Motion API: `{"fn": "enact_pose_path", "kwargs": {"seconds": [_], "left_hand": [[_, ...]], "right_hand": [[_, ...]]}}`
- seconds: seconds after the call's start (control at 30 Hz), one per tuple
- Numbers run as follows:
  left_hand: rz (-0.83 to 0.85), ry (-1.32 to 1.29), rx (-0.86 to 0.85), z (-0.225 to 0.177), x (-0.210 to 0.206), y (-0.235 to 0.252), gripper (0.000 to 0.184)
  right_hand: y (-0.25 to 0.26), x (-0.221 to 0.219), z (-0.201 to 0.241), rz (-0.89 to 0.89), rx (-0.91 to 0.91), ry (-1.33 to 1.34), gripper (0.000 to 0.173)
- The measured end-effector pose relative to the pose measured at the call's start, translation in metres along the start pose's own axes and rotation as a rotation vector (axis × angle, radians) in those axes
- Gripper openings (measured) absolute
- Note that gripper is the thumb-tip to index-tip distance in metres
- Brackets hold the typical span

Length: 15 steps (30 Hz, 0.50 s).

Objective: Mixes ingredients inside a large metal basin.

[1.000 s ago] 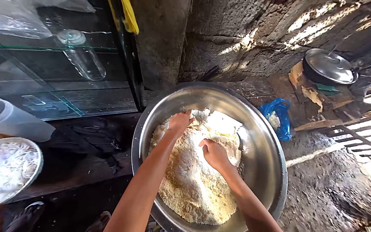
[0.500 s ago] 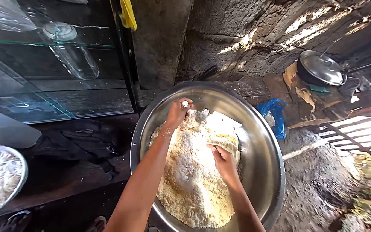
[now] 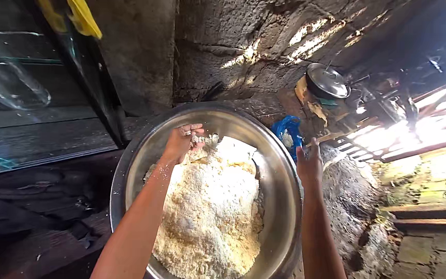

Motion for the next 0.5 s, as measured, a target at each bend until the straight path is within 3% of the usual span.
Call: {"fn": "enact_pose_path", "kwargs": {"seconds": [0.1,0.2,0.3,0.4,0.47,0.5], "left_hand": [[-0.103,-0.049,0.066,-0.002,0.003,0.003,0.024],[-0.142,-0.084,0.124,0.0,0.007,0.007,0.053],[-0.223,-0.208,0.185,0.003,0.008,0.01,0.061],[-0.318,-0.33,0.306,0.004,0.009,0.012,0.039],[-0.335,-0.507,0.375,0.002,0.009,0.012,0.024],[-0.35,-0.564,0.38,0.003,0.008,0.013,0.026]], "right_hand": [[-0.031,-0.027,0.014,0.175,0.14,0.047,0.051],[-0.085,-0.075,0.03,0.423,0.321,0.154,0.034],[-0.124,-0.108,0.055,0.449,0.488,0.254,0.024],[-0.143,-0.121,0.081,0.448,0.648,0.252,0.018],[-0.147,-0.122,0.093,0.673,0.651,0.174,0.018],[-0.148,-0.123,0.097,0.803,0.633,0.129,0.023]]}}
Point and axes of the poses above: each hand's wrist, its own y-axis towards the middle knuckle, its own x-axis out of the back of the hand, z = x × y, the point moved 1 cm from there along y, towards the middle knuckle, and after that the axes turned 15 degrees about -z, right-handed, at the moved point
